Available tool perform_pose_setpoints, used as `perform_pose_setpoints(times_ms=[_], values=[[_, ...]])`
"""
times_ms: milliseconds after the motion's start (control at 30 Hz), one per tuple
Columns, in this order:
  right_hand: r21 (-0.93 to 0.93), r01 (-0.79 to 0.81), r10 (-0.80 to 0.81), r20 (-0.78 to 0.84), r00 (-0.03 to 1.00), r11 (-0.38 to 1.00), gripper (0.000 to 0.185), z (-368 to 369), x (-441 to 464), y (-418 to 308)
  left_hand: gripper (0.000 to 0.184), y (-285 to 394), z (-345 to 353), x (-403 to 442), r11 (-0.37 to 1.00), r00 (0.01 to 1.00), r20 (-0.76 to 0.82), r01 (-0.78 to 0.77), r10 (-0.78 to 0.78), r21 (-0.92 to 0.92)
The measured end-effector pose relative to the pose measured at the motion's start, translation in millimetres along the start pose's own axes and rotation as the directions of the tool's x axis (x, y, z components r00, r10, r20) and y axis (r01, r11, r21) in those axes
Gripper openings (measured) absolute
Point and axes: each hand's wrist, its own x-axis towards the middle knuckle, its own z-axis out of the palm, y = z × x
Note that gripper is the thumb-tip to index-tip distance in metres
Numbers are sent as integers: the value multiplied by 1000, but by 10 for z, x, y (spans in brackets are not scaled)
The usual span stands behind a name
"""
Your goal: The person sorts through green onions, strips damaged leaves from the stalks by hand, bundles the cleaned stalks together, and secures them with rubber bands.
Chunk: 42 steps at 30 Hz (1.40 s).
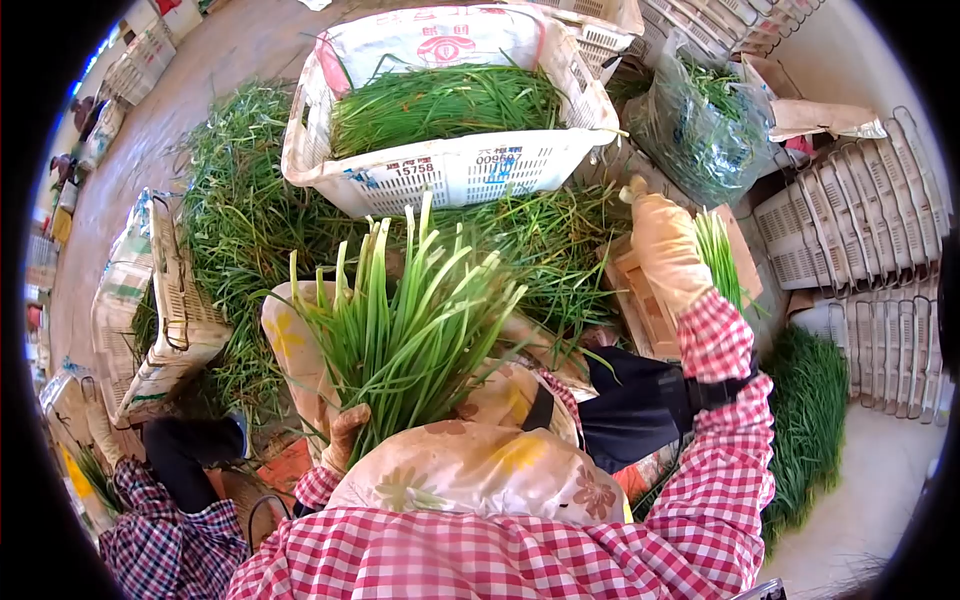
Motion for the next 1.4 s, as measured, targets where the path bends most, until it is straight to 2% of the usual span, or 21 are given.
perform_pose_setpoints(times_ms=[33, 133, 167, 200, 300, 367, 400, 500, 600, 700, 767, 933, 967, 1000, 1067, 1133, 1200, 1233, 1267, 1300, 1400], values=[[-120, 32, -47, -124, 991, 992, 15, -243, 58, -181, 55, 26, 1, 14, 1000, 1000, 3, -6, 6, 0], [388, 433, -405, -157, 901, 813, 26, -275, -66, -727, 55, 98, -5, 71, 1000, 1000, 6, -27, 27, 2], [470, 228, -410, 331, 850, 853, 44, -534, -11, -952, 55, 116, -6, 64, 999, 999, 3, -32, 32, 5], [462, 188, -403, 428, 809, 867, 58, -416, -39, -1075, 55, 133, -11, 52, 999, 999, 2, -37, 37, 13], [495, 181, -477, 577, 663, 850, 55, -317, -45, -1265, 55, 141, -19, 6, 999, 999, -2, -41, 41, 17], [618, 13, -457, 568, 684, 786, 44, -152, -194, -1358, 55, 144, -28, -24, 999, 999, -6, -39, 40, 18], [591, 104, -475, 518, 712, 800, 37, -120, -265, -1374, 55, 136, -35, -31, 999, 999, -10, -33, 33, 20], [754, -22, -501, 457, 735, 657, 34, 94, -402, -1393, 55, 120, -23, -46, 999, 999, -11, -30, 30, 15], [778, -53, -556, 492, 670, 626, 32, 248, -506, -1362, 55, 82, -52, -72, 1000, 1000, -16, -15, 15, 10], [781, -11, -525, 429, 735, 624, 34, 63, -505, -1372, 55, 68, -64, -61, 1000, 1000, -18, 7, -7, 13], [740, -86, -541, 561, 626, 667, 32, -207, -339, -1340, 55, 67, -69, -33, 1000, 1000, -16, 17, -17, 14], [792, 35, -689, 508, 517, 609, 32, 202, -465, -1496, 55, 78, -71, -28, 999, 999, -14, 41, -41, 23], [856, 122, -705, 325, 630, 503, 29, 251, -500, -1455, 55, 70, -72, -30, 999, 999, -14, 49, -49, 18], [890, 224, -686, 126, 717, 398, 25, 298, -519, -1366, 55, 73, -79, -27, 998, 999, -16, 48, -48, 26], [892, 177, -536, 83, 840, 416, 16, 405, -477, -1335, 55, 85, -72, -26, 998, 999, -14, 52, -52, 28], [691, 79, -516, 454, 726, 719, 22, 230, -162, -1226, 54, 104, -68, -1, 998, 999, -12, 53, -52, 33], [645, 74, -315, 266, 911, 761, 15, 243, -4, -1052, 54, 117, -70, 16, 998, 999, -12, 53, -53, 33], [513, 290, -339, 0, 941, 808, 20, 648, -70, -836, 54, 127, -73, 14, 998, 999, -10, 52, -52, 32], [760, -88, 3, 112, 994, 644, 25, 511, -6, -616, 54, 135, -82, 19, 998, 999, -13, 50, -49, 29], [664, -38, 42, 10, 999, 747, 30, 565, 13, -469, 54, 142, -87, 23, 998, 999, -16, 50, -49, 28], [237, -333, 311, 126, 942, 913, 30, 726, -145, -235, 54, 157, -107, 25, 999, 999, -17, 45, -45, 30]])
